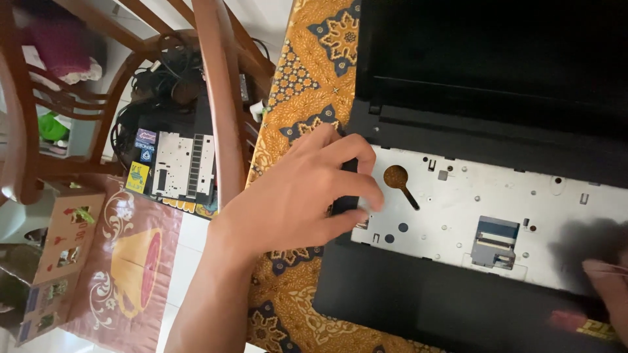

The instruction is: Detaching a laptop keyboard by prying it from the top case and carefully disconnecting the ribbon cable from the motherboard using precision tools.

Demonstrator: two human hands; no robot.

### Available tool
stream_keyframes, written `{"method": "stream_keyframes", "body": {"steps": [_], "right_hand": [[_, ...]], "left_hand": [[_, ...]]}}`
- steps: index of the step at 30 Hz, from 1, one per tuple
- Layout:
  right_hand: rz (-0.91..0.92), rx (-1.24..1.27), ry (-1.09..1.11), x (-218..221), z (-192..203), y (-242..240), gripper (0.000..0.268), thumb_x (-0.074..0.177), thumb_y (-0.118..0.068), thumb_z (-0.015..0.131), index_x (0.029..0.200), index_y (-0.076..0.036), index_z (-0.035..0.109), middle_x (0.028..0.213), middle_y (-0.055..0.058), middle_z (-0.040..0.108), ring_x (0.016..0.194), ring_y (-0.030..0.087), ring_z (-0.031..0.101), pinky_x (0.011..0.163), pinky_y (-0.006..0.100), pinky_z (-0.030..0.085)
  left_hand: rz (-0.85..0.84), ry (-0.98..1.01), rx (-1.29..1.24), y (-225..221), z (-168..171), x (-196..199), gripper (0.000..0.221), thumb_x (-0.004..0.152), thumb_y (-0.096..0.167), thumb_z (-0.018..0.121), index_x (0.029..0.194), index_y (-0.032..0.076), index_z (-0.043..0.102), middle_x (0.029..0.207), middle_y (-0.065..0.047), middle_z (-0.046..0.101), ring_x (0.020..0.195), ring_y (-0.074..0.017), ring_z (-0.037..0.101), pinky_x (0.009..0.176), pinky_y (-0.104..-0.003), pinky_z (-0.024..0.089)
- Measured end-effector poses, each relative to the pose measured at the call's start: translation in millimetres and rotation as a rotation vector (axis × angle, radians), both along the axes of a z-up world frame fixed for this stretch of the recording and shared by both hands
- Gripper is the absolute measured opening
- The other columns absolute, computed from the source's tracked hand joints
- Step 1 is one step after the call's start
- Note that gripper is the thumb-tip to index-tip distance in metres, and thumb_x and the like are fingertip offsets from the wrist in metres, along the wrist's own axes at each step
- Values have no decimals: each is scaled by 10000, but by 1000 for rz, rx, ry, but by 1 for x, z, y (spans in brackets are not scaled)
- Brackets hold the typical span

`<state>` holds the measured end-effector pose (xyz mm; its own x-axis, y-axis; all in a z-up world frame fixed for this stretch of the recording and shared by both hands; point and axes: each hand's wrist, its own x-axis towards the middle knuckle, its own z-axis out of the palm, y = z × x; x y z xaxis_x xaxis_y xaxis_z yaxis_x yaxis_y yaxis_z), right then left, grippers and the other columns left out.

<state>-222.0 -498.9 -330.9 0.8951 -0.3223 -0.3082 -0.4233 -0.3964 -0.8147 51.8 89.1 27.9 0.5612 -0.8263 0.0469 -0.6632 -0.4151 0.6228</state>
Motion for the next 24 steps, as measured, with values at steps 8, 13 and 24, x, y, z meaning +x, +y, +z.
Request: {"method": "stream_keyframes", "body": {"steps": [8, 13, 24], "right_hand": [[503, -460, 160, 8, 15, 5, 502, 550, -159, 888, 1022, -114, 723, 1416, 71, 682, 1394, 178, 577, 1258, 306, 341], [521, -475, 82, 19, 45, 25, 547, 432, -111, 947, 947, -50, 771, 1532, 100, 609, 1465, 208, 524, 1293, 341, 335], [-164, 37, 157, 39, 128, 103, 135, 1127, 33, 528, 1251, 85, 525, 1297, 233, 610, 1133, 353, 607, 804, 557, 569]], "left_hand": [[-15, 45, -34, 2, -1, 3, 115, 903, 127, 741, 900, 236, 778, 1038, -12, 517, 848, -256, 379, 795, -398, 390], [-28, 47, -13, 1, 1, -3, 249, 862, 57, 684, 866, 251, 840, 1127, -31, 514, 919, -298, 381, 846, -440, 412], [-5, -61, 4, -3, 1, -2, 251, 778, -66, 588, 791, 149, 716, 1106, -72, 524, 899, -322, 417, 787, -462, 422]]}}
